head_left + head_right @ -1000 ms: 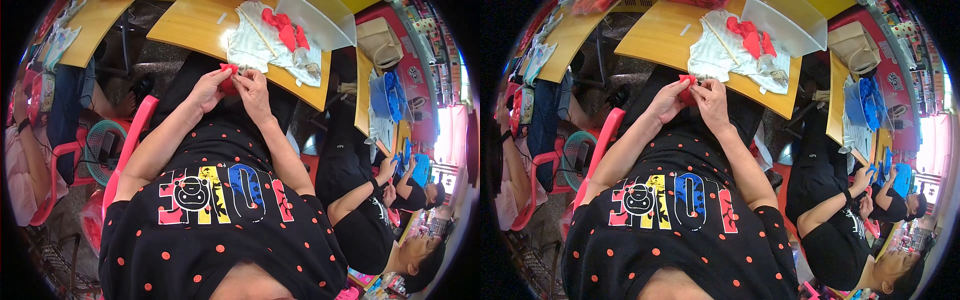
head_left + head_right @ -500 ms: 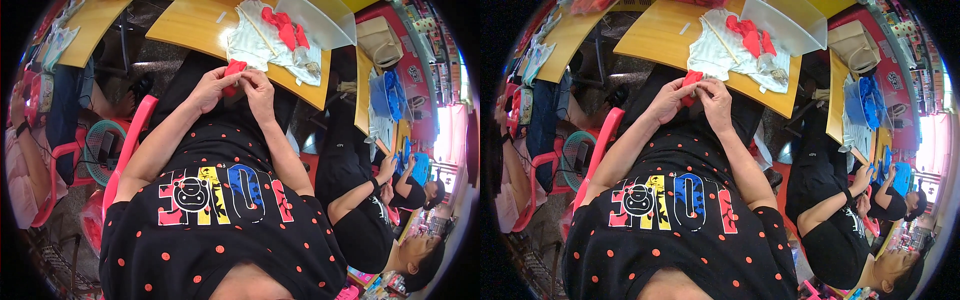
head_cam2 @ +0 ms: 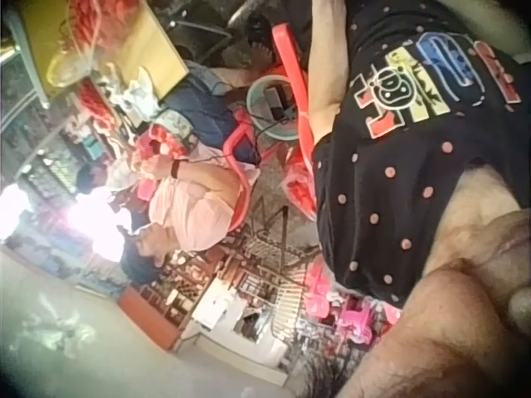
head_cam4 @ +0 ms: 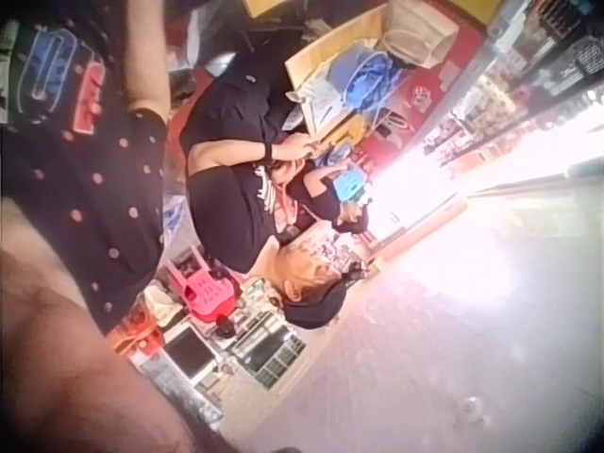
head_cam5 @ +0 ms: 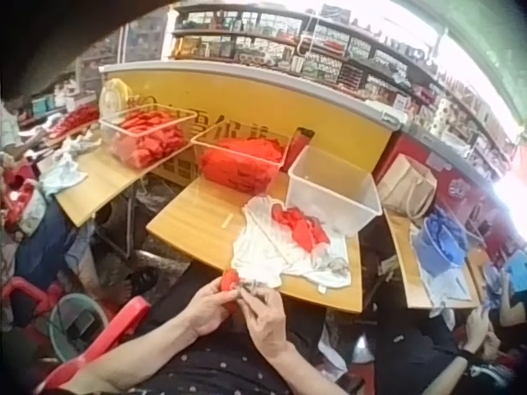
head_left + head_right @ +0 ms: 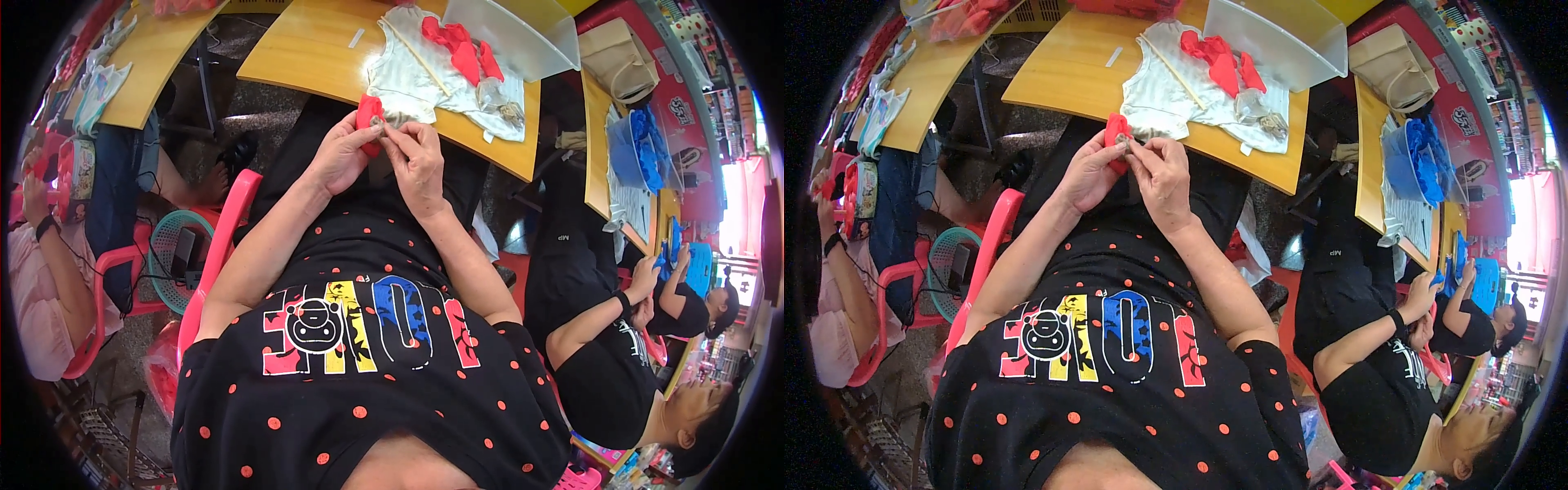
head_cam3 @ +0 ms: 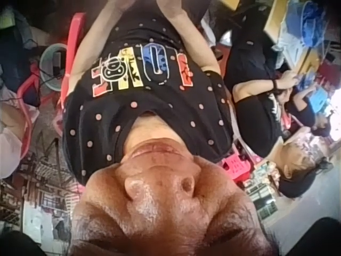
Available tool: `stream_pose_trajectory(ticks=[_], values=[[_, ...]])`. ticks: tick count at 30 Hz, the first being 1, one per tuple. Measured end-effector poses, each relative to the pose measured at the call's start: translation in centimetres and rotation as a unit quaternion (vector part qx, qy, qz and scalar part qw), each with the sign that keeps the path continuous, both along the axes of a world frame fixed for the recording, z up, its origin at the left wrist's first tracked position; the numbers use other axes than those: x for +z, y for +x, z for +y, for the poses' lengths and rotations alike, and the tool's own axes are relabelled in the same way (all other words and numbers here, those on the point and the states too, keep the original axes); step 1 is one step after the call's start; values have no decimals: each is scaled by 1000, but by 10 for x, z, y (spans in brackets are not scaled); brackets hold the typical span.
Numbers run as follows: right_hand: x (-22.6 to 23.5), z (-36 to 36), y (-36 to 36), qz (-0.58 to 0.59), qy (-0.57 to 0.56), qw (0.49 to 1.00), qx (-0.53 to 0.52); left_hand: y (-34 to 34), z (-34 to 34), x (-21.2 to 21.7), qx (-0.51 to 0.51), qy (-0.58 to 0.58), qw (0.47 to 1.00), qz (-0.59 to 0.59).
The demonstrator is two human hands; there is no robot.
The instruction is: Assembling and stuffing small red fabric pouches or decorations using a stick to insert the stuffing material.
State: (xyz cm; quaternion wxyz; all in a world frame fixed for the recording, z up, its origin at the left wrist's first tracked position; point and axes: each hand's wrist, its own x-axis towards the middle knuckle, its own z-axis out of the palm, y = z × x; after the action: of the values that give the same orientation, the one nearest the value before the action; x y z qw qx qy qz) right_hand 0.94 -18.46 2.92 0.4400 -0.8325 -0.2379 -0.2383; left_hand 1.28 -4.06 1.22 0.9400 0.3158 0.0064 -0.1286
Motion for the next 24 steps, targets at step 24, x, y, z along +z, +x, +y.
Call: stream_pose_trajectory(ticks=[24], values=[[5,-8,4,213,91,973,21,2,-3,-13,-39,103,993,35]])
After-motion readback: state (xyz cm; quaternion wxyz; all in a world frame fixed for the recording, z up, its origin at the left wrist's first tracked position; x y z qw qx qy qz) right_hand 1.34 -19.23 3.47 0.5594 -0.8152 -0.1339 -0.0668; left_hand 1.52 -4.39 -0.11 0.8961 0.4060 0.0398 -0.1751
